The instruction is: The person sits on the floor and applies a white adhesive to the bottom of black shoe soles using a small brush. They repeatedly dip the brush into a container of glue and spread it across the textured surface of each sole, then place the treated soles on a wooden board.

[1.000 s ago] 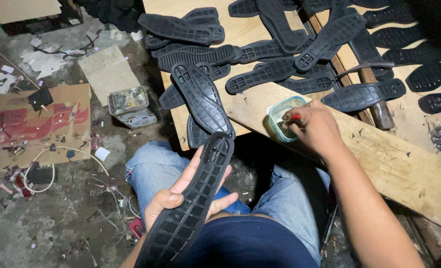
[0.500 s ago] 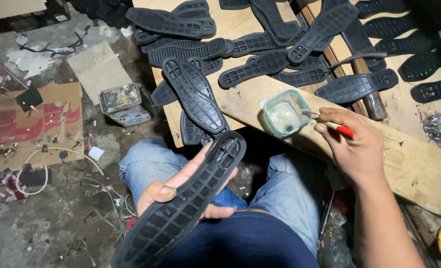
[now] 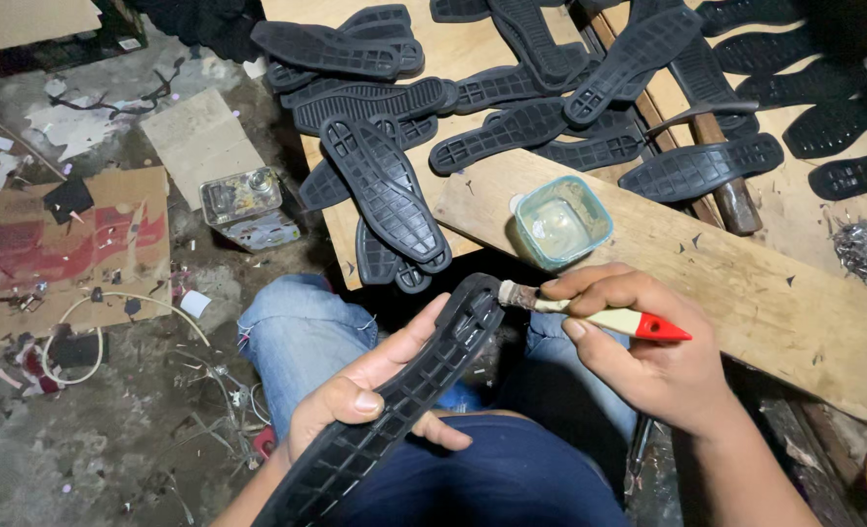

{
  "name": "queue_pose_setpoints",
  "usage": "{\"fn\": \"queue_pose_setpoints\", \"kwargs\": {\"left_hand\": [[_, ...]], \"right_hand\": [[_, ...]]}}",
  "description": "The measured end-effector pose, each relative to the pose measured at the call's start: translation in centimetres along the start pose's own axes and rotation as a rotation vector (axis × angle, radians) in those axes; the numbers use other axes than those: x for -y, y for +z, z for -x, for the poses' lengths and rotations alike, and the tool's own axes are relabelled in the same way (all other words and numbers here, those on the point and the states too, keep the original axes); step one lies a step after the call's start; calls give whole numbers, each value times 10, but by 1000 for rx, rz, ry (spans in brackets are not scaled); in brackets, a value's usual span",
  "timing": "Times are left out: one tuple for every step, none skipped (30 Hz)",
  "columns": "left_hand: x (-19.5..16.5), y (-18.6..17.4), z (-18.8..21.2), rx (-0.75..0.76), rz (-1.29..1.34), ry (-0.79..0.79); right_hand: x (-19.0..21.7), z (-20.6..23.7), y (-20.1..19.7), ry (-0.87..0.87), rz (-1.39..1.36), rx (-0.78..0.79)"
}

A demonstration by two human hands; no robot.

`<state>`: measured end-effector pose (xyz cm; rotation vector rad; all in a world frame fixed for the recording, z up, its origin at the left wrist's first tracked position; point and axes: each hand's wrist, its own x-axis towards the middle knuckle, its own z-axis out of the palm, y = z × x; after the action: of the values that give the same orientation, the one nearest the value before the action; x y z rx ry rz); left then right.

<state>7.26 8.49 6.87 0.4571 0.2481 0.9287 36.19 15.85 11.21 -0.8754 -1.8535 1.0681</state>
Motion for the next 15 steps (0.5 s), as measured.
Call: {"fn": "queue_pose_setpoints", "kwargs": {"left_hand": [[0, 1, 1, -21, -14, 10], [0, 1, 1, -42, -29, 21], [0, 2, 2, -43, -55, 20], [0, 2, 3, -43, -79, 17], [0, 3, 3, -42, -103, 14], [0, 3, 3, -35, -78, 25], [0, 3, 3, -26, -54, 36], [0, 3, 2, -18, -31, 49], [-1, 3, 1, -14, 23, 45], [-2, 1, -1, -12, 78, 42], [-3, 1, -2, -11, 132, 40], [-4, 0, -2, -11, 160, 46], [-4, 0, -3, -11, 188, 51], [-4, -1, -3, -11, 217, 56], [-3, -1, -3, -2, 218, 55]], "right_hand": [[1, -1, 2, 2, 31, -6], [2, -1, 3, 2, 61, -12], [2, -1, 5, -32, 66, -30], [3, -1, 7, -65, 72, -49], [3, 0, 8, -97, 78, -67], [2, 0, 10, -87, 97, -71], [1, 1, 12, -78, 115, -75], [1, 2, 13, -72, 134, -78], [1, 3, 14, -44, 121, -52], [0, 4, 14, -17, 108, -23], [0, 5, 15, 11, 93, 6], [1, 6, 15, -25, 67, -31], [1, 7, 16, -58, 41, -68], [2, 8, 17, -94, 15, -105], [3, 8, 18, -103, 61, -128]]}}
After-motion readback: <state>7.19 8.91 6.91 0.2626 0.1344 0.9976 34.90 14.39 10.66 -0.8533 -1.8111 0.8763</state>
